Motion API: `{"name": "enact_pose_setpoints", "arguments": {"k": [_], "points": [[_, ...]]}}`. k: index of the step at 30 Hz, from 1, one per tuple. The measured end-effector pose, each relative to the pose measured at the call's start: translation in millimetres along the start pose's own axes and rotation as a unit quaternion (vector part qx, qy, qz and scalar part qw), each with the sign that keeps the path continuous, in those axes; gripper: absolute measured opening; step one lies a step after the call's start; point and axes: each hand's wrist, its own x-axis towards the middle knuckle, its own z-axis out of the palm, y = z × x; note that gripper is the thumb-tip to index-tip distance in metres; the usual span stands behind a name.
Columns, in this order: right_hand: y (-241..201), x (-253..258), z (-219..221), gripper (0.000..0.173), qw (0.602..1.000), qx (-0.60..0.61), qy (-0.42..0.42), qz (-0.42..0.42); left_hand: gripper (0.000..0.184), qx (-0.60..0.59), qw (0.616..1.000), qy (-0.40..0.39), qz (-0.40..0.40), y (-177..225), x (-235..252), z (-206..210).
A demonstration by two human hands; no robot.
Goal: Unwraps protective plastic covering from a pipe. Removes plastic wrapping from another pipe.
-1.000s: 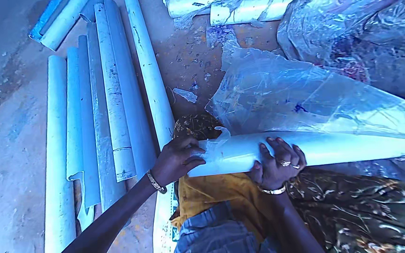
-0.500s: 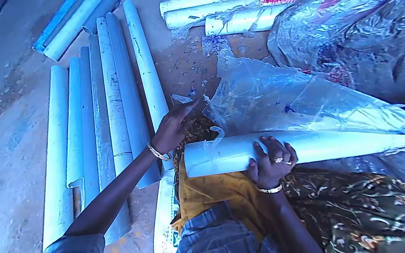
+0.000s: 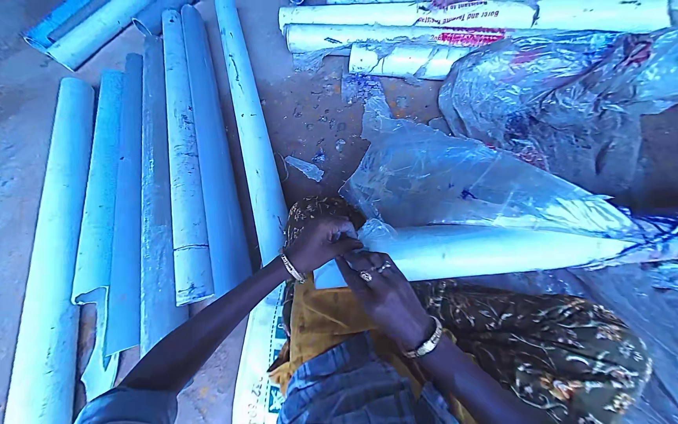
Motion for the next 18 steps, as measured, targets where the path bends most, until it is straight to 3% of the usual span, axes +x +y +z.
{"name": "enact_pose_setpoints", "arguments": {"k": [5, 12, 18], "points": [[-2, 4, 5, 0.02, 0.999, -0.029, -0.004, 0.016, 0.02, -0.006, 0.998, -0.018, -0.053, 3, 3, 0], [-5, 19, 13, 0.014, 0.999, -0.034, 0.016, 0.038, 0.022, 0.033, 0.995, 0.063, -0.065, 7, 0, 5], [4, 23, -8, 0.012, 0.991, 0.048, -0.115, 0.047, 0.018, 0.024, 0.992, 0.075, -0.102, 12, 11, 5]]}}
